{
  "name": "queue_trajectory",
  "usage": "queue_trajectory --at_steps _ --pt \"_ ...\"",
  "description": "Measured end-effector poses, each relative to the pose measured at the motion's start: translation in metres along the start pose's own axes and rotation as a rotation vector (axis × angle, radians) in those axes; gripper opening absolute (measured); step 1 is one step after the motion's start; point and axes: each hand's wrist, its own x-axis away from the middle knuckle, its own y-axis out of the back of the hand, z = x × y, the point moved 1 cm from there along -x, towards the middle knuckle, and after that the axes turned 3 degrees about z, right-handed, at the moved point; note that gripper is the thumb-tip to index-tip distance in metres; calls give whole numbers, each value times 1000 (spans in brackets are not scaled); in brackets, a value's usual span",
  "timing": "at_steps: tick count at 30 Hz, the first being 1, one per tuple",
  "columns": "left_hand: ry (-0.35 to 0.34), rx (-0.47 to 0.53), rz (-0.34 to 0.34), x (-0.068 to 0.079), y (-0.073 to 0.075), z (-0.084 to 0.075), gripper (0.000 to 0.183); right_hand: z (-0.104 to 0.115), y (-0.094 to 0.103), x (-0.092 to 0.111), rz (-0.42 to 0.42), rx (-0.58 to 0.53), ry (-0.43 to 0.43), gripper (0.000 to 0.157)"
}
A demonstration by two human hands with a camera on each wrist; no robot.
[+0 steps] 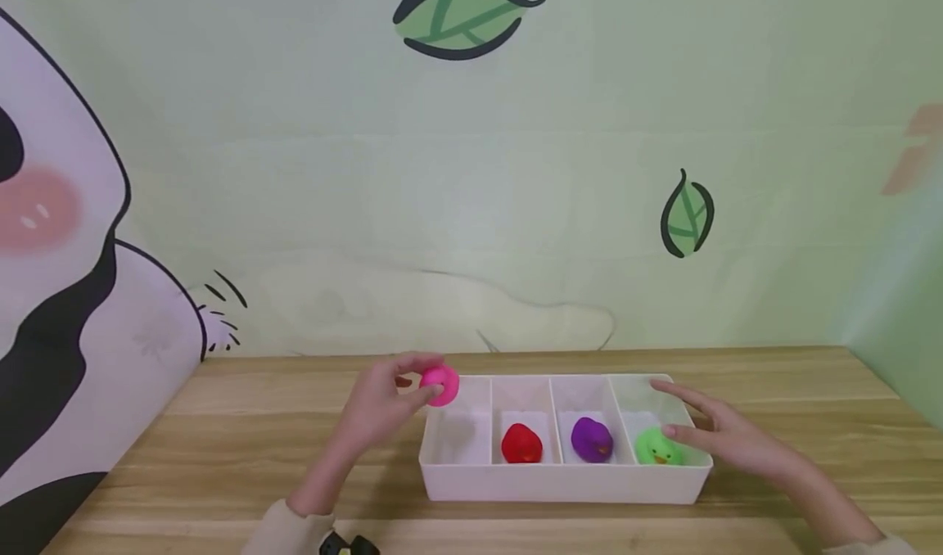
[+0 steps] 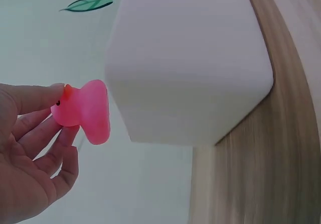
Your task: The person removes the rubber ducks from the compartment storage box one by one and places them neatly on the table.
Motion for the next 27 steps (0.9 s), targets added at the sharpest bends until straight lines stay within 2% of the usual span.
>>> queue_trajectory --at_steps 6,11,15,24,27 --pt "9 0 -11 -9 13 12 34 0 3 -2 -7 8 23 59" --pt "21 7 -25 -20 18 24 33 -1 2 -3 -2 10 -1 59" --pt "45 9 -25 -28 17 35 33 -2 1 -2 -5 6 -10 60" --pt "39 18 -27 -45 6 62 32 -1 -1 -3 -2 -1 -27 61" --pt "73 20 -16 -49 2 69 32 1 -1 -3 0 2 -22 61"
